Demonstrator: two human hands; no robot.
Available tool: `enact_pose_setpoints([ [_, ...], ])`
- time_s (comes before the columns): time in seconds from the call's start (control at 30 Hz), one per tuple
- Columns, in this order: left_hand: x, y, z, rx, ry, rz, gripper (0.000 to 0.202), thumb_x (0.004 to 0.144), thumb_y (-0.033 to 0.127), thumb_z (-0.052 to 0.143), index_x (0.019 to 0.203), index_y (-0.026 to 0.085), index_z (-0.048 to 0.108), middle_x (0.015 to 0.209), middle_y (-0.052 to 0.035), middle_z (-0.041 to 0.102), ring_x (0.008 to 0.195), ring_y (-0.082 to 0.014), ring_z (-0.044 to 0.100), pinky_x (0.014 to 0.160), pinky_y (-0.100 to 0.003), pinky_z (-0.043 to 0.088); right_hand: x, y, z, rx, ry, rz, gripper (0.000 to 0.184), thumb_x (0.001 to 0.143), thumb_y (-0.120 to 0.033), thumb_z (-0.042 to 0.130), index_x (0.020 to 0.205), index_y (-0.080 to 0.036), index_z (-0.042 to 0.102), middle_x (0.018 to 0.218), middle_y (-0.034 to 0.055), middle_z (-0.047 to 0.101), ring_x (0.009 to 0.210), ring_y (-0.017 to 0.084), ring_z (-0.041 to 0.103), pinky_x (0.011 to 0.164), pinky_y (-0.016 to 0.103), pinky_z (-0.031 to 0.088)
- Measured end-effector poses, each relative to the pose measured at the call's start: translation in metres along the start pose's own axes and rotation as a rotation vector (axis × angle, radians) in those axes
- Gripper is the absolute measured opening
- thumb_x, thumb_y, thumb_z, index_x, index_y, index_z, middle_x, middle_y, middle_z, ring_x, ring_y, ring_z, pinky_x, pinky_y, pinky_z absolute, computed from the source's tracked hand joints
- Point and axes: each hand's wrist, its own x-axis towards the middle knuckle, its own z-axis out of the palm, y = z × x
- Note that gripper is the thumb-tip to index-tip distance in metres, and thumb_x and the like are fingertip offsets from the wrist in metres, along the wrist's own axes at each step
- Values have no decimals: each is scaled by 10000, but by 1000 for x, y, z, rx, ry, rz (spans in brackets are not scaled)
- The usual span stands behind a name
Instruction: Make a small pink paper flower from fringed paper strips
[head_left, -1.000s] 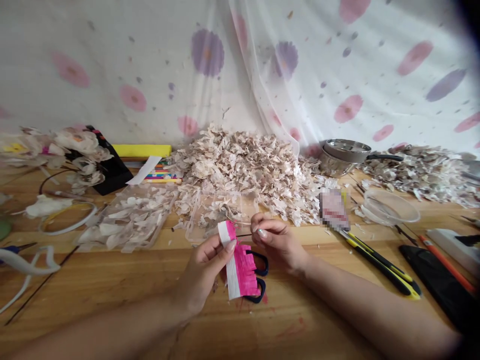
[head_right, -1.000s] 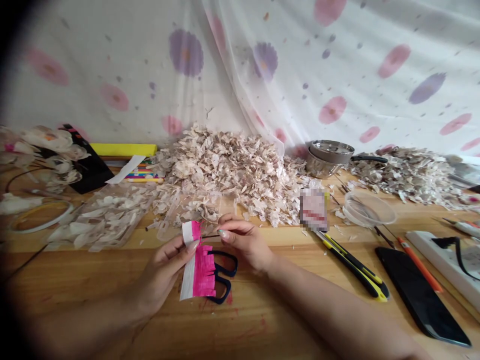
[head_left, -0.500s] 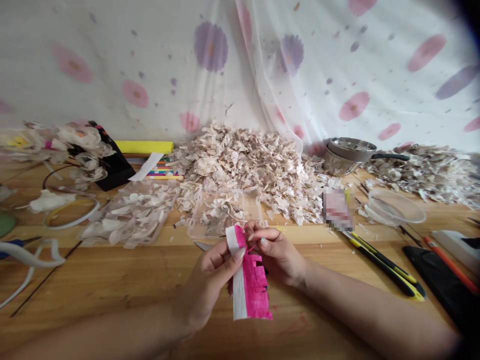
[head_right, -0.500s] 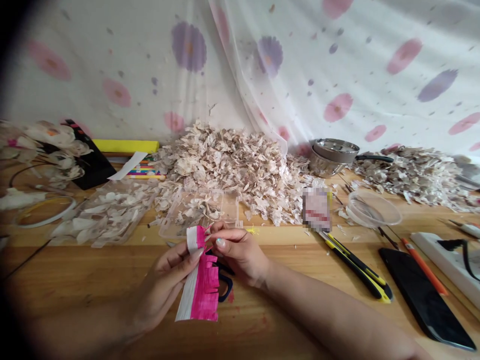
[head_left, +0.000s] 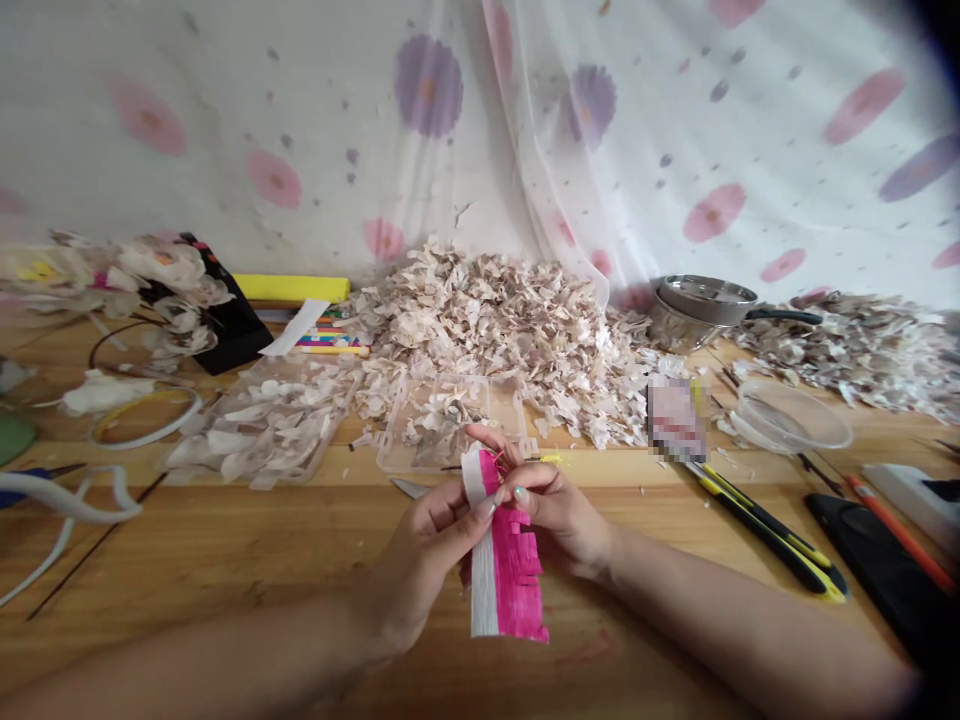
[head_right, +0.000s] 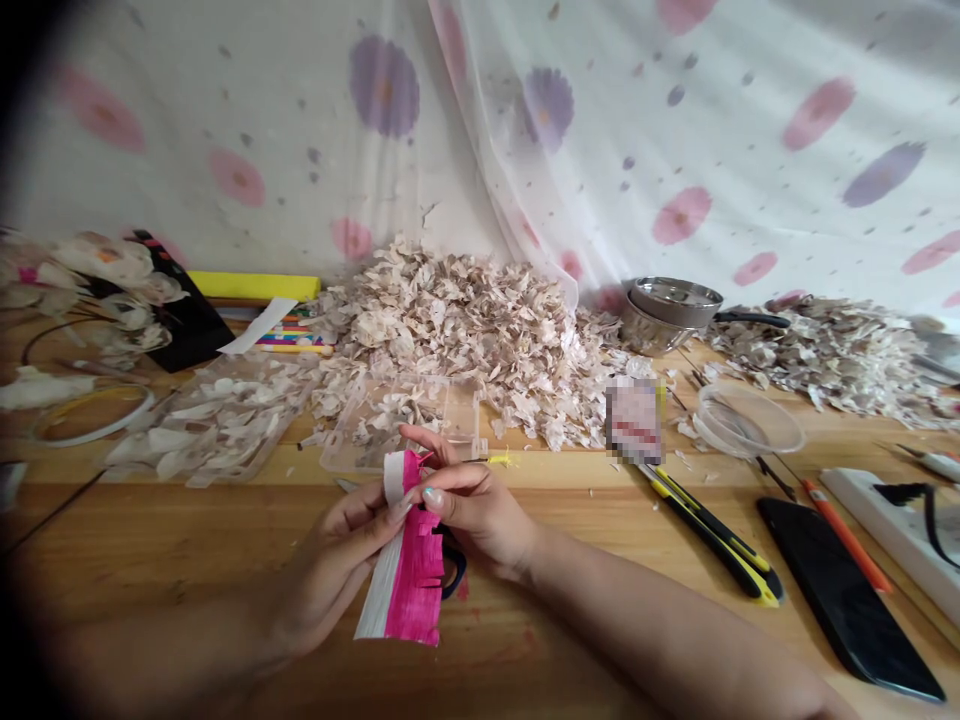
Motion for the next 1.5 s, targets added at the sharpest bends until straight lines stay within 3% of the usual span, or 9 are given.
enact_pose_setpoints([
  [0.3,0,1,6,-66,17,-111,300,701,429,782,881,198,718,636,17,519,632,-98,495,637,-201,421,0,1,-1,0,27,-6,81,663,-337,828,665,-278,773,1415,-10,504,1189,215,527,939,336,434],
  [0.5,-1,-1,5,-85,32,-158,352,640,434,824,860,180,717,677,0,577,609,-98,495,607,-213,411,-1,0,-1,-22,34,-4,97,634,-332,844,628,-278,764,1378,-5,539,1264,230,460,1021,354,364],
  [0.77,1,-4,3,-118,-1,-168,327,669,404,816,861,162,710,721,-16,631,625,-94,535,637,-214,421,-2,0,-3,20,-18,-22,107,623,-281,854,623,-271,747,1354,-24,552,1151,185,529,927,297,410],
  [0.87,0,-4,3,-97,-9,-176,313,691,423,792,809,153,686,639,-3,579,593,-110,534,624,-241,432,-3,-2,-4,-10,-93,44,210,613,-346,853,796,-283,772,1466,-28,430,1165,199,529,881,295,441],
  [0.97,0,-3,3,-79,-8,-165,307,690,427,789,787,161,670,572,19,513,583,-118,521,620,-248,438,-3,-4,-5,-55,-111,61,381,630,-406,832,987,-301,754,1499,-10,389,1292,226,439,1006,325,381],
  [1.1,1,-3,3,-84,10,-168,322,667,433,806,780,167,664,612,11,539,577,-104,500,584,-217,421,-3,-3,-5,-46,-96,16,161,748,-407,748,834,-278,787,1452,15,468,1249,230,494,1040,356,353],
  [1.37,4,-4,0,-42,-1,-157,324,690,438,783,849,176,678,579,20,512,582,-115,503,566,-215,402,0,8,-3,80,111,22,182,607,-347,858,588,-221,727,1336,16,572,971,190,601,830,335,450],
  [1.5,5,-6,-2,-29,-15,-152,322,695,440,780,838,171,677,592,25,512,540,-86,462,537,-198,375,-2,8,-4,86,83,9,167,624,-353,849,640,-239,729,1268,3,597,972,171,576,829,319,437],
])
